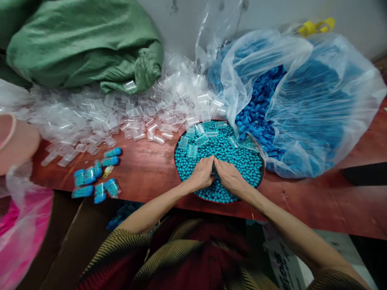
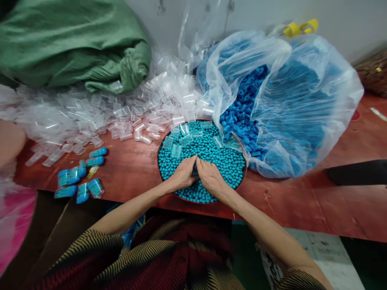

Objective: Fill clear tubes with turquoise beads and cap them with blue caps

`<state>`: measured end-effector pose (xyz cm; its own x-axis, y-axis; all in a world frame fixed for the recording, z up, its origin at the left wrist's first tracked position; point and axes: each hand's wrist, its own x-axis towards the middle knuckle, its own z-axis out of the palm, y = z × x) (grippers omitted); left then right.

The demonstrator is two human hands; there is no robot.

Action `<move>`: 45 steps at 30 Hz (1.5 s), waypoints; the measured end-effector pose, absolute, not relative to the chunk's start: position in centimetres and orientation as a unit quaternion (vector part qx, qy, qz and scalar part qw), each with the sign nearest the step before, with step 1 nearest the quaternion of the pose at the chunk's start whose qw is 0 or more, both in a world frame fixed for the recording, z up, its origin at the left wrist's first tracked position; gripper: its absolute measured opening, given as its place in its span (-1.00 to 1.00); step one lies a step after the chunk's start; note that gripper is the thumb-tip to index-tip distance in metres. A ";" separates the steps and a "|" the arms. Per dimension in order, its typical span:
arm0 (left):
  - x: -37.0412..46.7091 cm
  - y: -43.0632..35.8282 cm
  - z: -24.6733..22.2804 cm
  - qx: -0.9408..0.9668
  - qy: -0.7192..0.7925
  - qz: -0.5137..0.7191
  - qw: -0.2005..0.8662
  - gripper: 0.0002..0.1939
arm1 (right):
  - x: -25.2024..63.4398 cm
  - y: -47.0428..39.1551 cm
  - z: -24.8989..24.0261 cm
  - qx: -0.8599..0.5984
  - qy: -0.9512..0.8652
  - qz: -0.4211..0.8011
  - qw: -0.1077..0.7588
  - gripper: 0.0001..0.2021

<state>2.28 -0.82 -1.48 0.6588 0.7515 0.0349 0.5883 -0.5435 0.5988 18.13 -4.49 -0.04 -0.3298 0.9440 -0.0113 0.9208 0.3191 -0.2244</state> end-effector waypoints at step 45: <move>3.4 -0.3 0.7 0.854 0.449 0.059 0.256 -0.09 | 18.9 2.9 2.5 -0.656 -0.745 0.023 0.122 -0.59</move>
